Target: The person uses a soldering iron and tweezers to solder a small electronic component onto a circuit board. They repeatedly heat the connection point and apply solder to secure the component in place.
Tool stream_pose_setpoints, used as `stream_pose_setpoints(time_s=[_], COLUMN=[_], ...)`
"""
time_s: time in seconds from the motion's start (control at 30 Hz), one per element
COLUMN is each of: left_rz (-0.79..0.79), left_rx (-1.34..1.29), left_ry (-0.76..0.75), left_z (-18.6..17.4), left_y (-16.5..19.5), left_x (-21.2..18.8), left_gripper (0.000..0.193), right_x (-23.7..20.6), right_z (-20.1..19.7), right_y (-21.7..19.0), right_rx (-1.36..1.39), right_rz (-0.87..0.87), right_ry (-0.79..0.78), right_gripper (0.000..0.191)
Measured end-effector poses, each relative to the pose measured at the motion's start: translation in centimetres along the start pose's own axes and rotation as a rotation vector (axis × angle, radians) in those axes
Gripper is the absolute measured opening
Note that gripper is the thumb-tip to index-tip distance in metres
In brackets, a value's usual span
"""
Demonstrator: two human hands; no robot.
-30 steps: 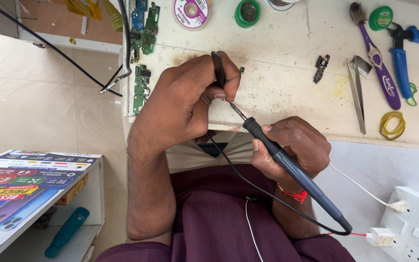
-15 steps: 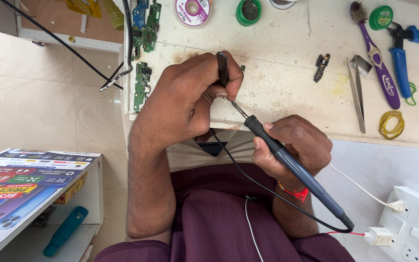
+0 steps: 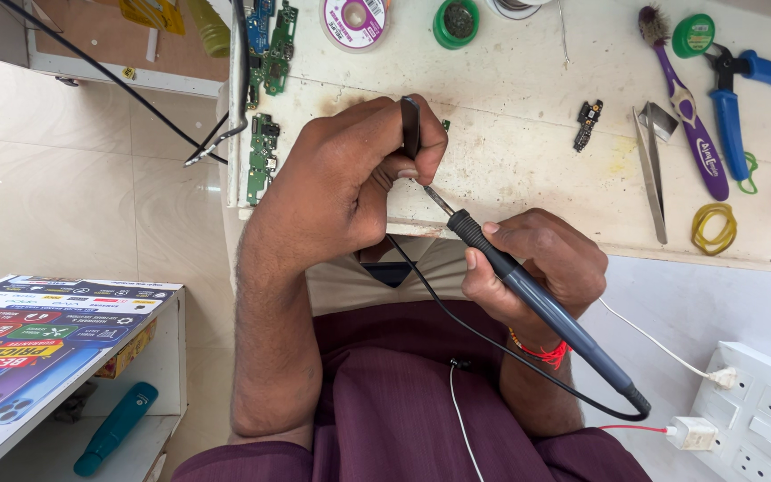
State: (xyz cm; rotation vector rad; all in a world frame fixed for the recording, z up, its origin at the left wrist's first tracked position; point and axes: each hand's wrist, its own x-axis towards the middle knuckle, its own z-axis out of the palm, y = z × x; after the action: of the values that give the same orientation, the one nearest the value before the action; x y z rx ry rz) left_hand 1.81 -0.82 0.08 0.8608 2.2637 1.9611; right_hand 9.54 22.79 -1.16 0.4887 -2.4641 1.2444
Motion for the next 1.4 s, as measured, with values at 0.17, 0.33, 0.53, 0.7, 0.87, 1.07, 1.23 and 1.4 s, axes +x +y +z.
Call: stream_pose_setpoints(time_s=[0.17, 0.33, 0.53, 0.7, 0.87, 1.07, 1.23, 1.4], left_rz=[0.035, 0.019, 0.016, 0.034, 0.03, 0.034, 0.021, 0.027], left_rx=[0.004, -0.005, -0.031, -0.039, -0.039, -0.039, -0.03, -0.042], left_ry=[0.015, 0.0, 0.0, 0.003, 0.002, 0.004, 0.006, 0.004], left_z=[-0.03, -0.11, -0.1, -0.03, -0.05, -0.13, -0.17, -0.19], left_y=[0.12, 0.18, 0.16, 0.18, 0.18, 0.3, 0.35, 0.37], left_x=[-0.01, -0.04, -0.09, -0.28, -0.29, -0.31, -0.25, -0.3], left_gripper=[0.037, 0.038, 0.042, 0.041, 0.042, 0.041, 0.041, 0.041], right_x=[0.02, -0.07, -0.23, -0.18, -0.29, -0.34, -0.2, -0.2], right_z=[0.02, -0.03, 0.04, -0.06, 0.05, -0.01, 0.0, -0.07], right_y=[0.05, -0.06, -0.29, -0.22, -0.24, -0.38, -0.41, -0.44], right_rx=[-0.01, -0.012, -0.006, -0.029, -0.012, -0.015, -0.001, -0.009], right_rz=[-0.026, -0.002, -0.003, -0.008, -0.02, 0.009, -0.005, -0.01], right_ry=[0.016, 0.016, 0.031, 0.004, 0.04, 0.026, 0.026, 0.029], right_gripper=[0.024, 0.023, 0.022, 0.022, 0.022, 0.021, 0.022, 0.021])
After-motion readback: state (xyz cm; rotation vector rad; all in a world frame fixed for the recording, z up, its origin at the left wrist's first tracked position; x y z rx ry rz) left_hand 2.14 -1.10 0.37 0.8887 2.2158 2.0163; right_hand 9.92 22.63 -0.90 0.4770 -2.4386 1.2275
